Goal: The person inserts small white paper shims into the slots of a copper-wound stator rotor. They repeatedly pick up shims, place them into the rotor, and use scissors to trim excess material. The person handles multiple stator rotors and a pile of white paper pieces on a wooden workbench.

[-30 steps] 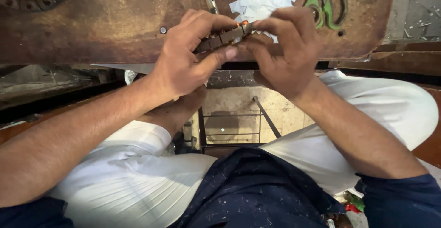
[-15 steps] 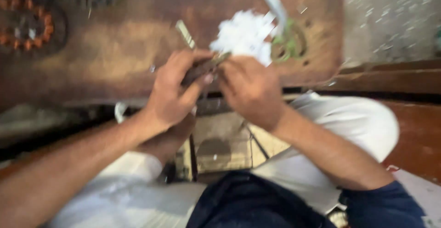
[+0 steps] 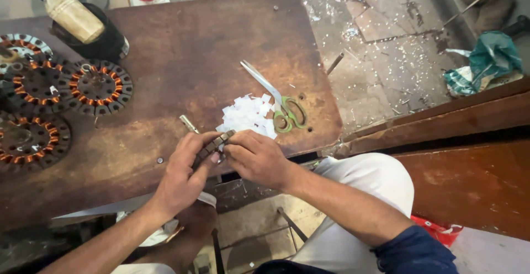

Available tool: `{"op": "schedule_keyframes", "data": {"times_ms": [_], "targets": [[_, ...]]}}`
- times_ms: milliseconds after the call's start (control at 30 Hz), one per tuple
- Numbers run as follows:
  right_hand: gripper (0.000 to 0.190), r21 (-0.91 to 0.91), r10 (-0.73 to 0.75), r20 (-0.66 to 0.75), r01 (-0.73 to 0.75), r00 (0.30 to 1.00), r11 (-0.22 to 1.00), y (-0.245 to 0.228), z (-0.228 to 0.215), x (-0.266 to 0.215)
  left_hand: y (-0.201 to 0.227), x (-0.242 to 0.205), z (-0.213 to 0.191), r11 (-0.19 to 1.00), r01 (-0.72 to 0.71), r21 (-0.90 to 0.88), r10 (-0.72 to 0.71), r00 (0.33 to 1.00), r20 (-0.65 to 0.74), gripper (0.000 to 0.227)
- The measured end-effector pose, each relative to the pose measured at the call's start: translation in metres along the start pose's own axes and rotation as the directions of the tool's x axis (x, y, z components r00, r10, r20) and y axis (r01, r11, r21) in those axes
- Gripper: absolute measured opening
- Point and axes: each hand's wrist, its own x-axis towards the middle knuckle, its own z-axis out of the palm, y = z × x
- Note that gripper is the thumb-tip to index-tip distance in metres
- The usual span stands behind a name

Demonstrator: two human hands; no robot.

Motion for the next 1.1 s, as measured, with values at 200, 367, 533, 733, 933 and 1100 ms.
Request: {"op": "schedule_keyframes", "data": {"times_ms": [200,367,533,733,933,1100], "targets": [[0.026,0.068,0.196,0.084,-0.202,0.977,0.977,-0.013,-0.005,-0.007,-0.004,-0.003,-0.003,1.0,0.025,-0.001,-0.025,1.0,0.014,0.036],[0.024,0.037,0.153,0.098,-0.157,0.983,0.987,-0.013,-0.011,0.002,-0.005,0.0,-0.003,0.999,0.038,-0.028,-0.038,0.999,-0.013,0.036],[0.026,0.043,0.151,0.075,-0.155,0.986,0.987,-0.01,-0.007,-0.005,-0.008,-0.004,-0.006,0.998,0.063,-0.011,-0.063,0.998,0.004,0.034],[0.023,-0.099,0.135,-0.123,-0.148,0.983,0.984,-0.005,0.004,-0.014,0.003,-0.004,-0.01,1.0,-0.016,-0.005,0.017,0.999,0.037,0.037],[0.048,0.333,0.443,0.151,-0.468,0.884,0.819,0.003,0.013,-0.046,-0.027,-0.025,-0.014,0.89,-0.416,0.185,0.401,0.909,0.114,0.046],[0.044,0.286,0.276,0.067,-0.283,0.959,0.915,-0.008,0.017,-0.054,-0.031,-0.038,-0.011,0.798,-0.501,0.335,0.481,0.864,0.147,0.051]]}}
